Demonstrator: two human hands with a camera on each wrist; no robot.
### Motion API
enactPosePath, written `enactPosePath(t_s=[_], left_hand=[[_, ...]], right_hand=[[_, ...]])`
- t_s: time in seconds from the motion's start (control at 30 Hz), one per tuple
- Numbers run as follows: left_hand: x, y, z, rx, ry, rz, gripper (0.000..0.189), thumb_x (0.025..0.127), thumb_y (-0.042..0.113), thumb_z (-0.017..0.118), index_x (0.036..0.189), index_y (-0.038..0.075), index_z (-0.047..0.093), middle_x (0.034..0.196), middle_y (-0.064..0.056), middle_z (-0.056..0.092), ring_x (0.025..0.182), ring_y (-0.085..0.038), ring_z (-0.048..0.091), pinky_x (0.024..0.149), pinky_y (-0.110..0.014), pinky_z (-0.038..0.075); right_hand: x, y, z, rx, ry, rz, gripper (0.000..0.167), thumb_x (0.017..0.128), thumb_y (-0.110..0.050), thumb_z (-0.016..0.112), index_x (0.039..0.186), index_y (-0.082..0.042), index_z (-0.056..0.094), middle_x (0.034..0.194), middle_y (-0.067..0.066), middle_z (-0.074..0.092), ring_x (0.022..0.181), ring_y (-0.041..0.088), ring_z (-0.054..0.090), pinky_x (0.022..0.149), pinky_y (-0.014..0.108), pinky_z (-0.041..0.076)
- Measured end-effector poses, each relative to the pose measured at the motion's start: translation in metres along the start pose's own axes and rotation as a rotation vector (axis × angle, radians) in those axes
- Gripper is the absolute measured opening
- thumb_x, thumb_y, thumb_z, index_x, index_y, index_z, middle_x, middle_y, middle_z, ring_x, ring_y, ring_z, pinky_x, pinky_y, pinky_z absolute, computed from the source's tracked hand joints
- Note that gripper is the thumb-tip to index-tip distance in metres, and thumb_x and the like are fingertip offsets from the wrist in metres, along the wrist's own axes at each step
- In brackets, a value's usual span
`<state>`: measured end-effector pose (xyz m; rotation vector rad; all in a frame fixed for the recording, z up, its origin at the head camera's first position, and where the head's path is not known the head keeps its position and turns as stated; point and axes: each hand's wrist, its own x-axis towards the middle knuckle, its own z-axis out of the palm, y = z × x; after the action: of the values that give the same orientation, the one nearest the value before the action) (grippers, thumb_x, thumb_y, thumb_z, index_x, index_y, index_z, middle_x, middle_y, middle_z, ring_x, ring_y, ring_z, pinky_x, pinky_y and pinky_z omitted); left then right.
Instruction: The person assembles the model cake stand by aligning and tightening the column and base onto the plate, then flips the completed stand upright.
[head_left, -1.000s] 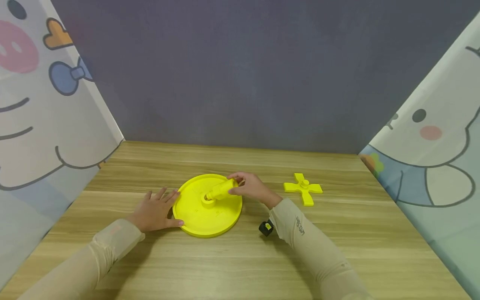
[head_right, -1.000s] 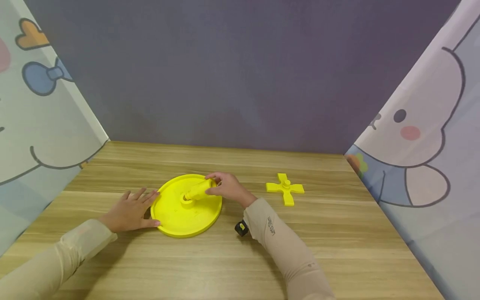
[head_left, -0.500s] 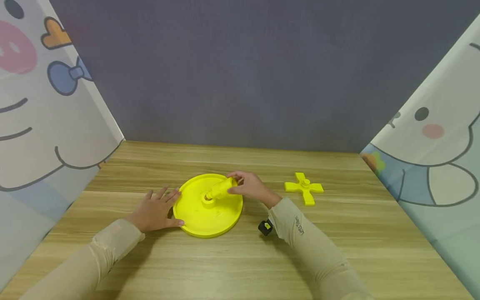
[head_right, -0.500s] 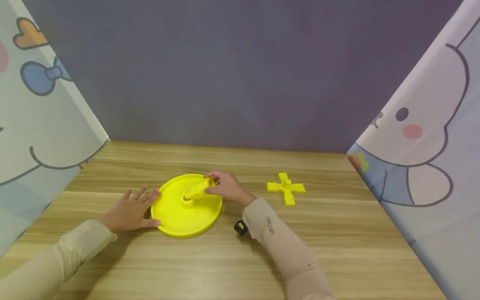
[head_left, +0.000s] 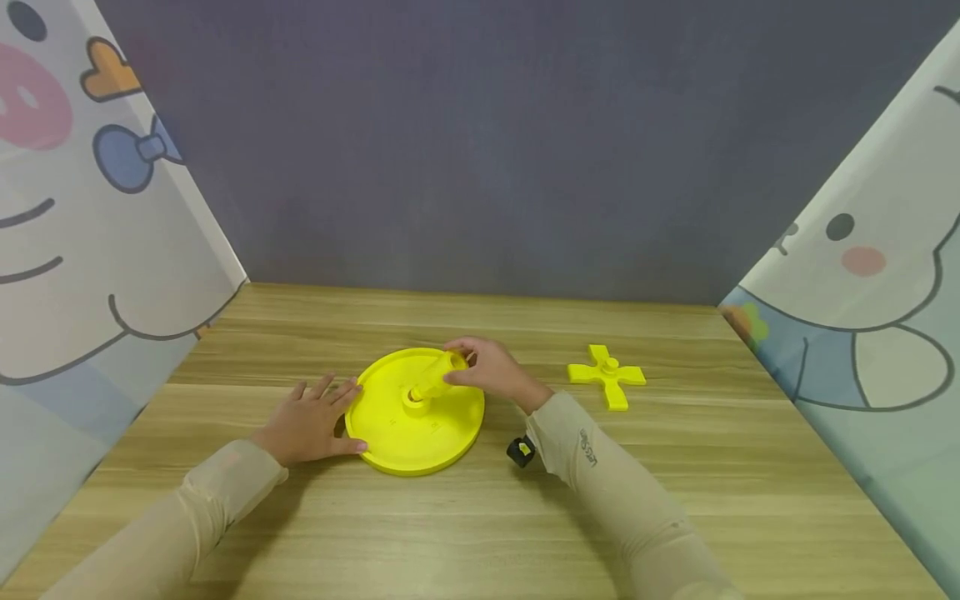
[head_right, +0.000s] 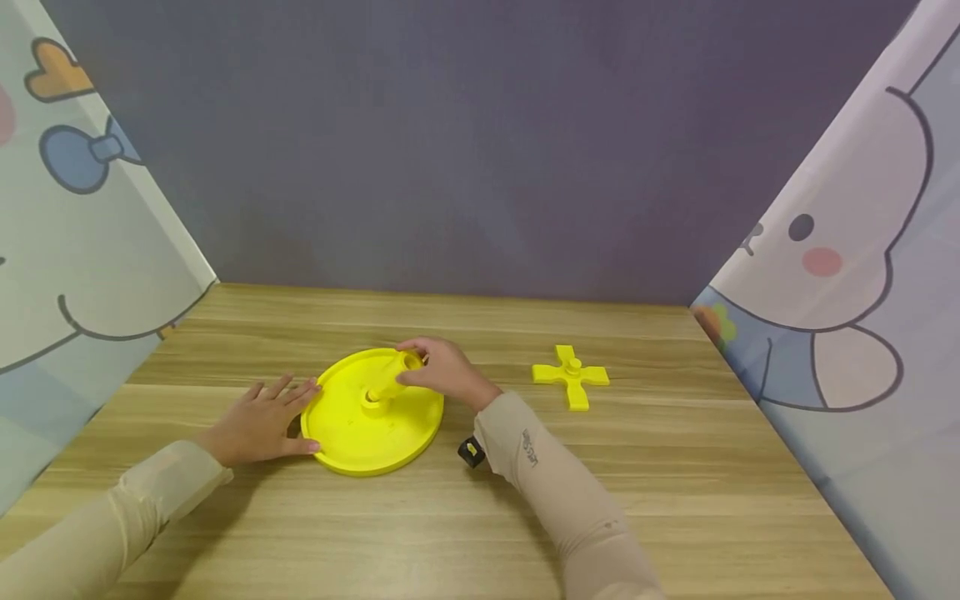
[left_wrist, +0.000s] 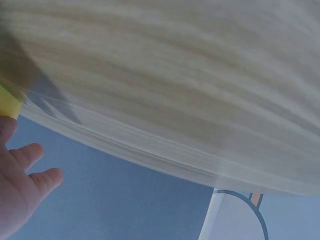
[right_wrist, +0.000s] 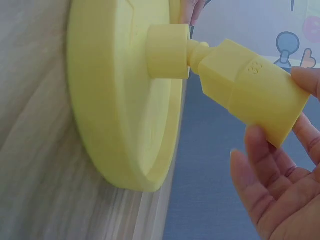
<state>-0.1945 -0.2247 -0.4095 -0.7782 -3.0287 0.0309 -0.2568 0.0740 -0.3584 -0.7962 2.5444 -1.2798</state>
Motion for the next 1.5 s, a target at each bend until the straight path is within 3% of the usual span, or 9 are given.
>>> enactPosePath(t_s=[0.23,0.67,1.13,1.37,1.5], left_hand=[[0.001,0.000,-0.001,-0.039,0.003,0.001,0.093,0.081,0.072,0.052,0.141,0.002,0.046,0.145,-0.017,0.044,0.132,-0.049,0.033,0.099,-0.068,0.030],[-0.003,0.003,-0.004,-0.082,0.003,-0.006,0.090,0.081,0.068,0.057,0.140,0.000,0.046,0.144,-0.019,0.044,0.129,-0.052,0.035,0.098,-0.070,0.030],[-0.003,0.003,-0.004,-0.075,-0.010,-0.016,0.089,0.082,0.067,0.056,0.140,0.000,0.045,0.145,-0.019,0.043,0.130,-0.052,0.034,0.098,-0.069,0.029],[-0.001,0.002,-0.004,-0.085,-0.017,-0.023,0.091,0.081,0.068,0.056,0.141,0.000,0.045,0.146,-0.019,0.042,0.131,-0.052,0.033,0.099,-0.070,0.028],[-0.002,0.002,-0.005,-0.089,-0.025,-0.023,0.092,0.081,0.069,0.056,0.141,-0.001,0.044,0.146,-0.020,0.041,0.131,-0.052,0.032,0.098,-0.070,0.028]], right_hand=[[0.004,-0.007,0.006,-0.004,0.020,-0.021,0.048,0.083,-0.012,0.075,0.127,0.000,0.059,0.100,0.009,0.062,0.083,0.019,0.056,0.070,0.025,0.049],[0.008,-0.012,0.016,-0.024,0.048,-0.047,0.049,0.082,-0.011,0.075,0.126,0.000,0.059,0.105,0.009,0.061,0.089,0.020,0.057,0.075,0.025,0.050],[0.015,-0.023,0.022,-0.143,0.022,-0.106,0.048,0.082,-0.016,0.075,0.126,-0.001,0.061,0.116,0.010,0.061,0.092,0.019,0.053,0.079,0.026,0.047],[0.018,-0.030,0.025,-0.199,0.009,-0.113,0.046,0.083,-0.018,0.074,0.125,-0.004,0.062,0.124,0.010,0.060,0.104,0.020,0.055,0.088,0.028,0.047],[0.018,-0.032,0.025,-0.213,-0.001,-0.106,0.046,0.083,-0.018,0.075,0.125,-0.005,0.062,0.122,0.010,0.060,0.101,0.020,0.055,0.087,0.028,0.047]])
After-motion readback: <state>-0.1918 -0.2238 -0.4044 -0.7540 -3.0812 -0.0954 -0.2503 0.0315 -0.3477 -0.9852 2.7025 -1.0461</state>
